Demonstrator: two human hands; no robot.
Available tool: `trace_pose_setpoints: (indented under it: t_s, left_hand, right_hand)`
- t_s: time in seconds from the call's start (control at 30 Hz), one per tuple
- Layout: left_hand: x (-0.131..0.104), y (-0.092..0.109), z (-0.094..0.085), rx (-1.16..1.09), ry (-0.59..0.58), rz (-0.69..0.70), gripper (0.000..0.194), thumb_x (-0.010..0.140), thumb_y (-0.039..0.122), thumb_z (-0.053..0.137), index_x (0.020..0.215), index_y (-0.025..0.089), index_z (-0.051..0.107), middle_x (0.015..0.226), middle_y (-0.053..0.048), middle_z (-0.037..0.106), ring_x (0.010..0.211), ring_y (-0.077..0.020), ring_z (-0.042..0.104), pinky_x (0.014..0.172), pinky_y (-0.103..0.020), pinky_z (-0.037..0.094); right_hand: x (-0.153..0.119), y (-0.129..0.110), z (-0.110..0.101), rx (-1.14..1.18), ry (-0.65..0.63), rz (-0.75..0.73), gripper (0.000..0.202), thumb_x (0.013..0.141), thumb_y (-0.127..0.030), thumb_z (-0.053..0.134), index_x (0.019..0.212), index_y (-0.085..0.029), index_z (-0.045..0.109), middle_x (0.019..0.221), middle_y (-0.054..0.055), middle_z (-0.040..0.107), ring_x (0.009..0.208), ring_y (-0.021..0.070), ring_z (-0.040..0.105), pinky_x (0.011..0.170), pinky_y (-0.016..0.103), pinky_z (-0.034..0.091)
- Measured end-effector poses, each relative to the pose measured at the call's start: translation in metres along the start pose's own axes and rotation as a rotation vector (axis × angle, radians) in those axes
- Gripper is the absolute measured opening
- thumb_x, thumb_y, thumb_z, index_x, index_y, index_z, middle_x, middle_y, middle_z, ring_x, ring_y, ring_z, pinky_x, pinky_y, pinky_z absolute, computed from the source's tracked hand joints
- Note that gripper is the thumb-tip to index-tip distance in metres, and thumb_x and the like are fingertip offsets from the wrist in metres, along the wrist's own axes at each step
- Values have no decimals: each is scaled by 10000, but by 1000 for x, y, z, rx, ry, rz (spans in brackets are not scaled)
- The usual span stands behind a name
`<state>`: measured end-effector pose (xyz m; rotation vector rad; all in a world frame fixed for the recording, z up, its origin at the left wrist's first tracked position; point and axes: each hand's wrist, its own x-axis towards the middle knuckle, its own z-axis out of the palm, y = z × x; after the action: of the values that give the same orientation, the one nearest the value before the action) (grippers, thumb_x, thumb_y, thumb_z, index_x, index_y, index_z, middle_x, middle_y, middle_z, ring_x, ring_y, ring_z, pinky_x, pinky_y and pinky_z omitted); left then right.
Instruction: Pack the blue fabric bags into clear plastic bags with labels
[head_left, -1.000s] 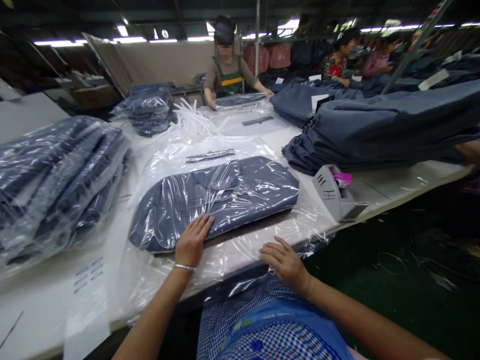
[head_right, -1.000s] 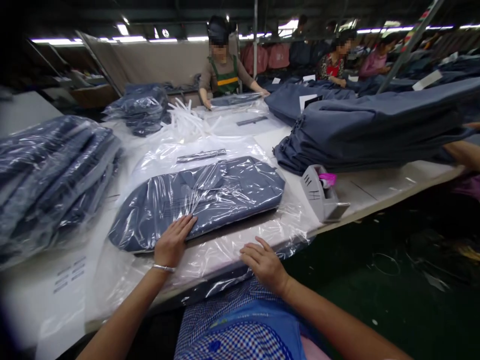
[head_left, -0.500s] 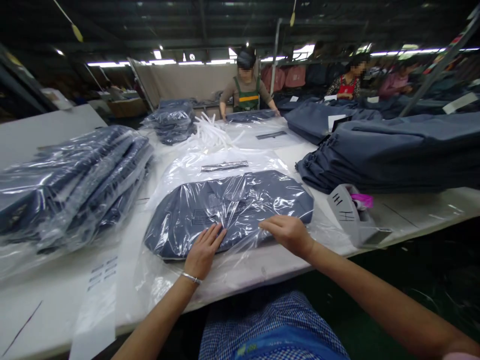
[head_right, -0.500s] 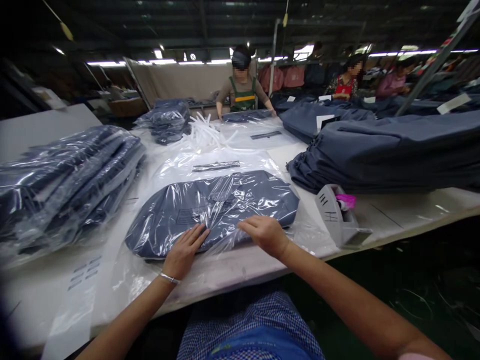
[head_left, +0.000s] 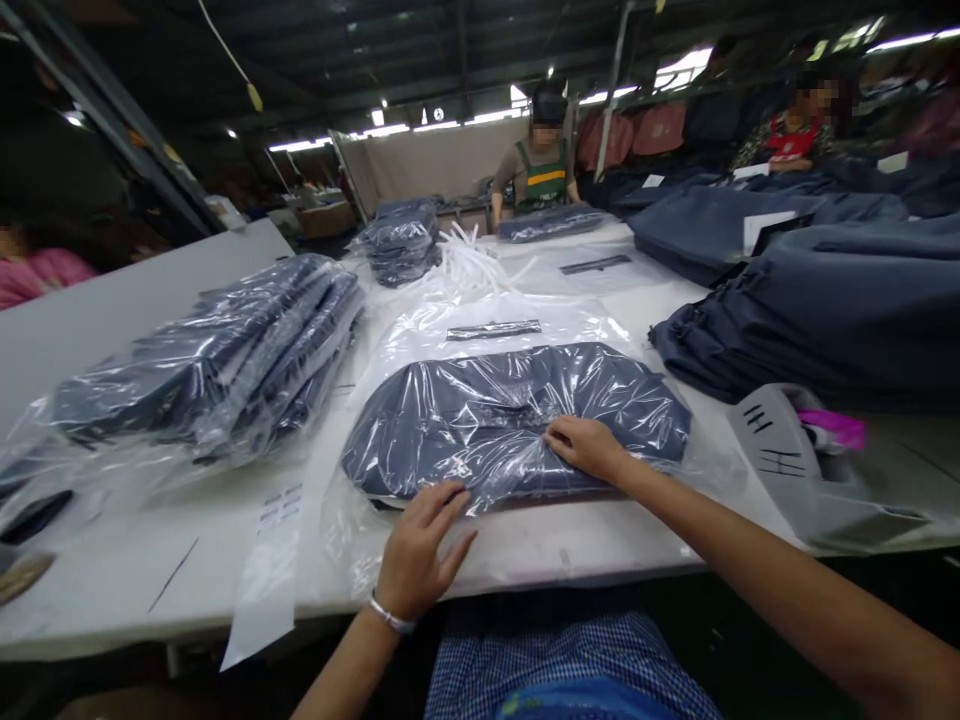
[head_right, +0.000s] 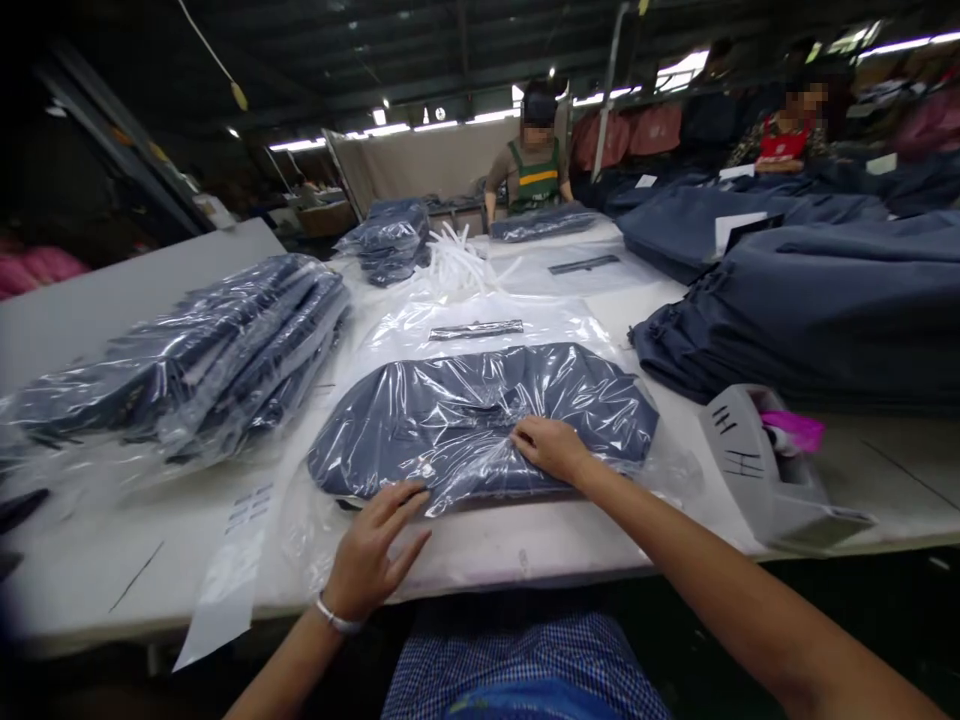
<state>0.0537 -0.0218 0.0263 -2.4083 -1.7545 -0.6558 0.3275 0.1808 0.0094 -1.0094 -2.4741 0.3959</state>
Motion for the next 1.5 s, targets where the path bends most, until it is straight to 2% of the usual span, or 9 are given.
trace_pose_setpoints:
  t_s: [0.2, 0.37, 0.5, 0.6, 0.7, 0.93, 1.17, 1.37, 1.5]
  left_hand:
    - [-68, 1, 15, 295, 116, -245, 482, 906, 188, 549, 1380, 242, 482, 1196, -96, 665, 1086, -265, 611, 964, -449, 503]
    - [-83, -25, -18, 355, 139, -301, 412, 923, 96, 463, 1290, 253, 566, 1173, -72, 672, 1061, -208, 633, 927, -341, 519]
    - [-67, -40, -47, 403, 188, -231, 430, 922, 67, 412, 1279, 245, 572, 1158, -61, 685, 1061, -182, 643, 919, -300, 528]
    - [-44, -56, -60, 376, 220, -121, 372, 923, 85, 417, 1198, 232, 620, 1211, -70, 670, 1156, -203, 605, 1048, -394, 474]
    - [-21, -81, -67, 197, 114, -122, 313, 940, 125, 395, 1089, 215, 655, 1310, -74, 627, 1260, -213, 541, 1133, -463, 381]
    - [19, -139, -66, -109, -157, -428, 285, 952, 340, 388, 956, 210, 642, 875, -42, 742, 809, -174, 694, 771, -300, 539]
    - [40, -170, -43, -301, -357, -620, 417, 892, 527, 412, 762, 180, 604, 652, -5, 682, 409, -122, 543, 399, -235, 400]
    - [43, -192, -62, -218, -345, -568, 509, 800, 644, 530, 596, 179, 561, 491, 37, 524, 454, -105, 445, 468, -234, 310]
    - [53, -202, -72, -171, -339, -492, 489, 793, 633, 552, 626, 177, 613, 554, 34, 558, 571, -119, 487, 568, -235, 340]
  right_hand:
    - [0, 3, 3, 5, 12, -13, 224, 923, -343, 470, 844, -213, 635, 795, 25, 647, 653, 143, 543, 631, 256, 349]
    - [-2, 5, 5, -44, 13, -12, 236, 934, -363, 458, 834, -221, 618, 802, 23, 657, 648, 152, 565, 615, 266, 357]
    - [-4, 5, 5, -22, 27, -9, 231, 936, -361, 460, 869, -230, 638, 852, 28, 688, 691, 164, 607, 617, 270, 367]
    - [-4, 5, 6, -11, 34, -2, 244, 936, -379, 460, 891, -236, 653, 875, 33, 701, 711, 173, 628, 616, 272, 376]
    - [-4, 6, 6, -8, 33, 2, 254, 940, -389, 453, 895, -242, 655, 886, 35, 704, 715, 176, 633, 620, 275, 385]
    - [-1, 13, 12, -28, 47, 5, 330, 971, -421, 401, 823, -227, 623, 809, 49, 681, 718, 188, 627, 652, 288, 397]
    - [5, 13, 12, -26, 56, 145, 319, 939, -477, 458, 816, -243, 637, 738, 22, 680, 655, 190, 625, 603, 288, 377]
    - [9, 13, 11, 6, 31, 172, 323, 906, -483, 498, 735, -239, 622, 667, 8, 663, 608, 181, 601, 580, 274, 352]
    - [10, 12, 12, -8, 12, 195, 339, 906, -492, 483, 728, -232, 608, 651, 9, 649, 591, 180, 586, 560, 269, 331]
